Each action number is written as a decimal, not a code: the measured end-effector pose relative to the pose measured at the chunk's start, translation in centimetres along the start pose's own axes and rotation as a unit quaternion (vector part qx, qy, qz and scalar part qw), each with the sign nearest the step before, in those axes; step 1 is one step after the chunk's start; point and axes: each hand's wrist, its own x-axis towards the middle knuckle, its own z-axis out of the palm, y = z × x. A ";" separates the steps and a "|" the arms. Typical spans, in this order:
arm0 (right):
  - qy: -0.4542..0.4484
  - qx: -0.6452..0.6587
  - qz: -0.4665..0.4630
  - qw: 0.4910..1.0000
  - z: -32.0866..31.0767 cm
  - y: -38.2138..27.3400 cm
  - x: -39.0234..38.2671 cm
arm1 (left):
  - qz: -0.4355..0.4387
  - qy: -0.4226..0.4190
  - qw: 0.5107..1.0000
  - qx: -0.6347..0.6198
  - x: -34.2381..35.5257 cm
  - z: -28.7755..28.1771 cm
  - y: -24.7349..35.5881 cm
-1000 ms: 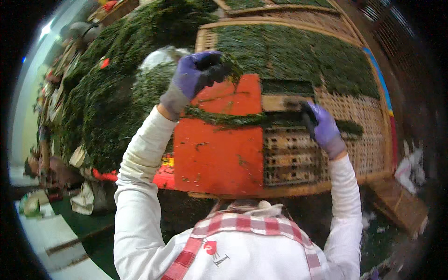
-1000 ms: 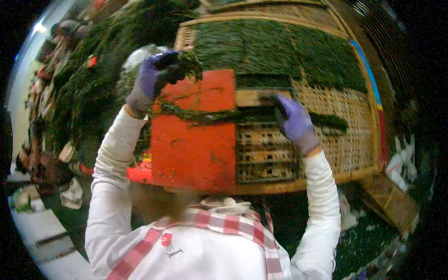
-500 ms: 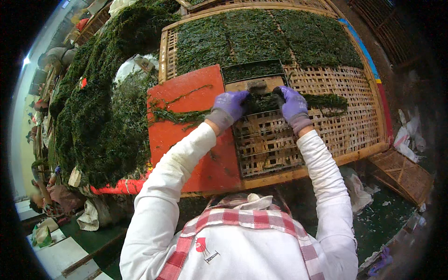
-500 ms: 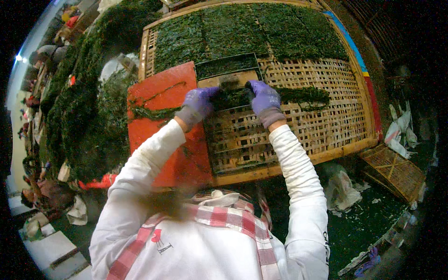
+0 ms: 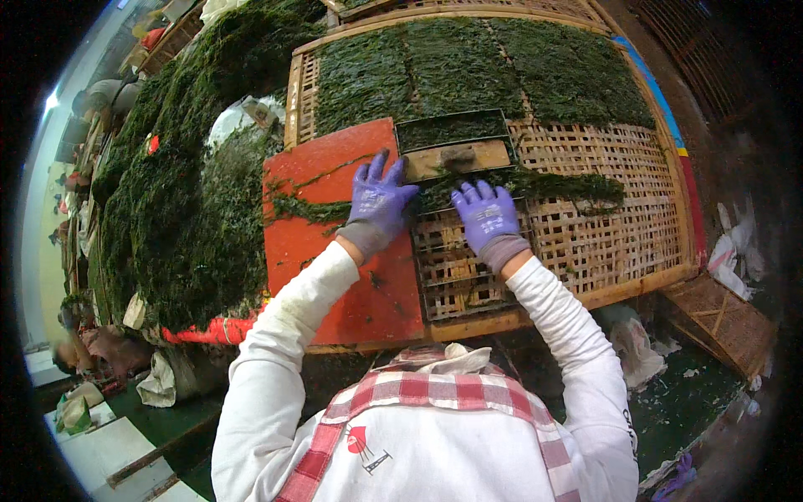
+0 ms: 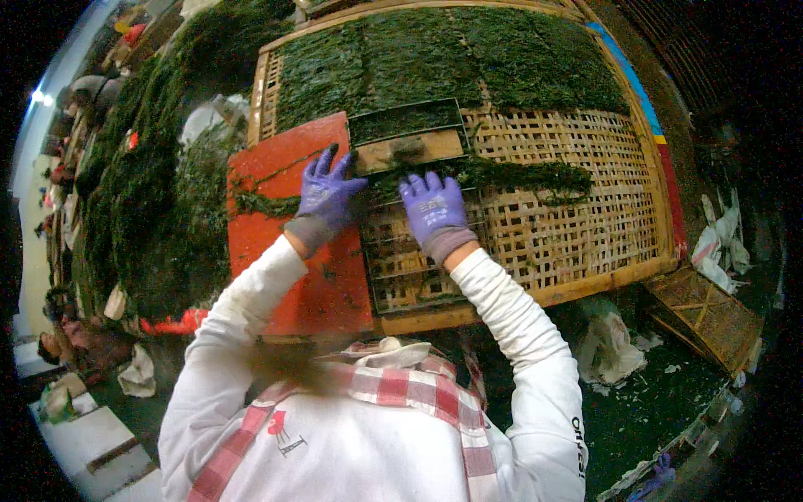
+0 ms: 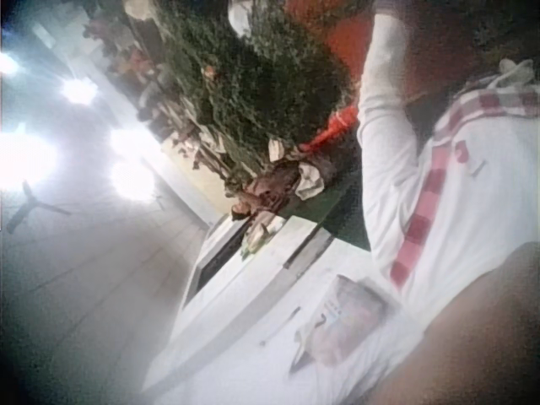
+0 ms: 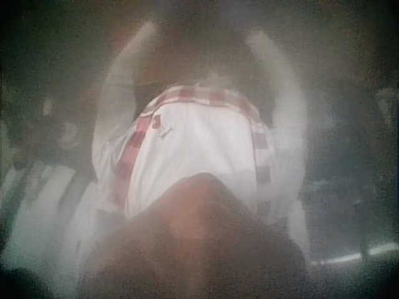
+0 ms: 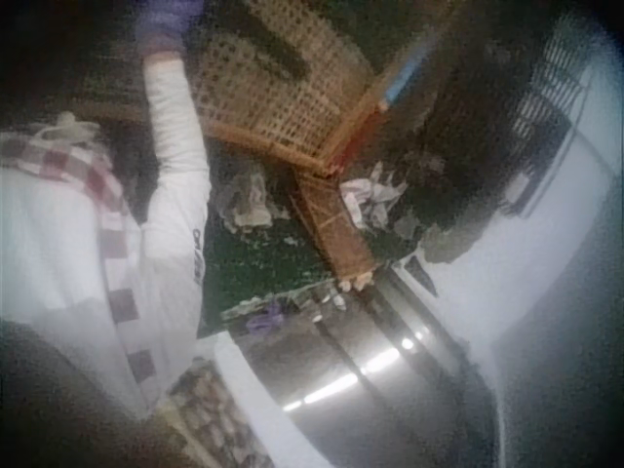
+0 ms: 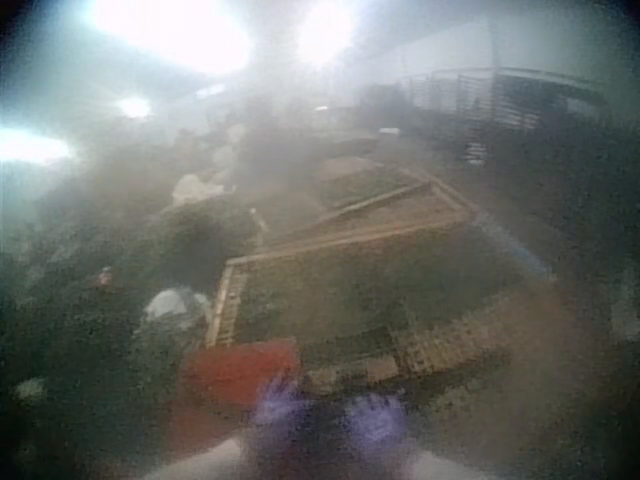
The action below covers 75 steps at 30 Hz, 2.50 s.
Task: The person repeatedly picks up handfuls of green seaweed from a large pile, places them into a rectangular wooden frame on a woven mat, and presses the seaweed flat with a wooden block. The person then removes the block and repeats the cycle.
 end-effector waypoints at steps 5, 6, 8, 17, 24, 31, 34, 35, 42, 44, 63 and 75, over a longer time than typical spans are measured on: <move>0.026 0.006 -0.034 0.999 0.6 -2.4 0.4 | 0.012 0.054 0.993 -0.101 -1.0 -1.4 -2.0; 0.038 0.007 -0.040 0.998 0.7 -3.1 0.7 | -0.005 0.029 0.995 -0.095 -1.4 -1.9 -2.5; 0.030 0.032 -0.071 0.997 0.9 -4.0 1.0 | -0.029 0.000 0.996 -0.089 -2.4 -2.6 -3.4; 0.079 0.090 -0.065 0.991 2.0 -4.3 1.4 | -0.028 -0.069 0.996 -0.039 -4.7 -2.0 -5.1; 0.043 0.081 -0.040 0.995 3.0 -6.1 1.5 | 0.012 0.097 0.994 -0.058 -2.9 1.1 -3.4; 0.040 0.099 -0.037 0.994 2.6 -5.7 1.2 | -0.069 -0.097 0.985 -0.124 -1.3 -3.0 -1.7; 0.114 0.195 -0.020 0.974 3.2 -5.9 1.4 | -0.151 -0.202 0.899 -0.357 1.1 -4.5 -0.6; 0.136 0.195 -0.023 0.971 3.5 -6.0 1.4 | -0.178 -0.239 0.846 -0.443 2.3 -4.7 -0.1; 0.092 0.165 -0.013 0.982 2.9 -6.0 1.1 | 0.064 -0.210 0.962 -0.161 12.2 -5.8 7.8; 0.048 0.182 -0.017 0.982 2.0 -5.9 1.0 | 0.137 -0.235 0.960 -0.074 14.9 -8.1 10.2; 0.059 0.122 -0.022 0.991 -1.4 -3.5 -1.6 | 0.050 0.093 0.985 -0.140 -2.5 -1.3 -4.2; 0.031 0.123 -0.029 0.991 -2.4 -2.6 -2.1 | 0.072 0.107 0.949 -0.287 0.8 -2.6 -0.6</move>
